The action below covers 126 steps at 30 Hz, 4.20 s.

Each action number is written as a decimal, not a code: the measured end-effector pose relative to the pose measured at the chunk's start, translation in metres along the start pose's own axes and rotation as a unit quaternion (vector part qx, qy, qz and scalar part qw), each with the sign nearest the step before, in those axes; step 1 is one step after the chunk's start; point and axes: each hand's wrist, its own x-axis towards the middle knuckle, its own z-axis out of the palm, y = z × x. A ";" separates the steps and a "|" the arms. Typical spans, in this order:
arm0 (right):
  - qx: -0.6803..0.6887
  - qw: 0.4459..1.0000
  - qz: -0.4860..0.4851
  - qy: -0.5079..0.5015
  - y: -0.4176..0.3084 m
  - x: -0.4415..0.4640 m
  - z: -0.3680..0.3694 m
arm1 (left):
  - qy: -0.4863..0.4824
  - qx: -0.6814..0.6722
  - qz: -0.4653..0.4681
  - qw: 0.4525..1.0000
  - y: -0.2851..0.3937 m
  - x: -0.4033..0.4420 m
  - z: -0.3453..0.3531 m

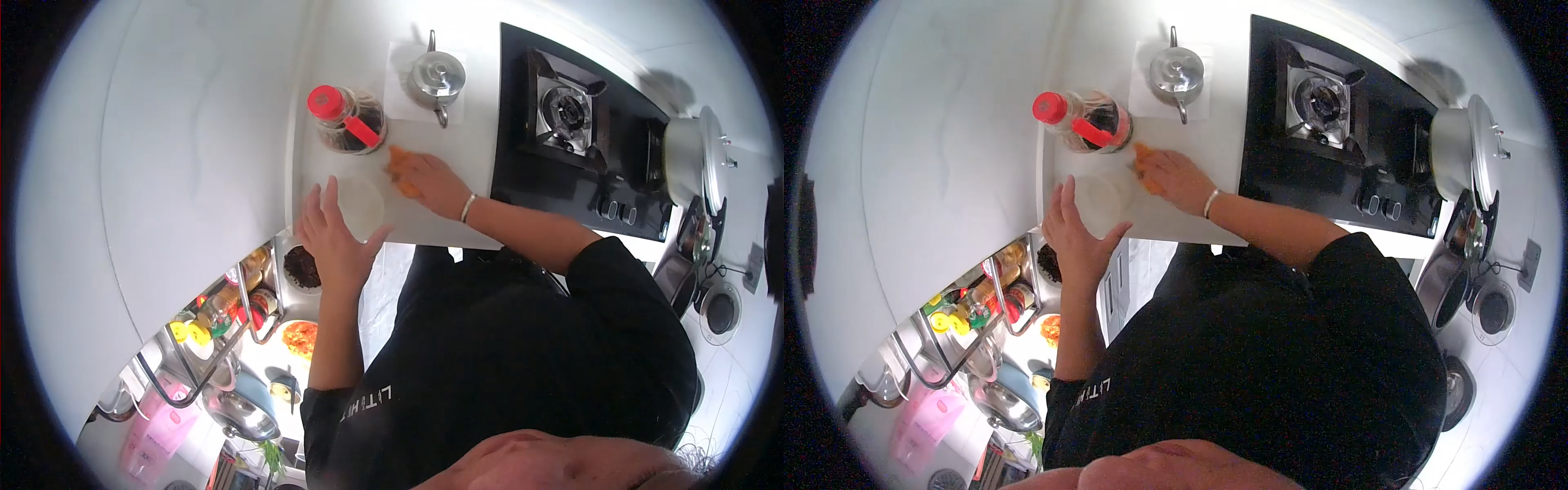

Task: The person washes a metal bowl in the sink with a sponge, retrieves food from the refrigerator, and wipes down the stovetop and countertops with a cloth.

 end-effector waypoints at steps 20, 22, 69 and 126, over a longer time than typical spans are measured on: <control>-0.063 0.983 0.084 0.150 0.045 -0.036 -0.025 | 0.032 -0.151 -0.094 0.984 -0.015 -0.092 -0.043; -0.019 0.993 0.045 0.104 0.032 -0.041 -0.012 | 0.028 -0.153 -0.095 0.983 -0.015 -0.101 -0.043; 0.004 0.967 -0.238 -0.086 0.027 0.008 -0.010 | 0.030 -0.178 -0.098 0.979 -0.018 -0.110 -0.048; 0.052 0.981 -0.176 -0.063 -0.009 -0.049 -0.001 | 0.087 -0.085 -0.066 0.990 -0.003 -0.050 -0.019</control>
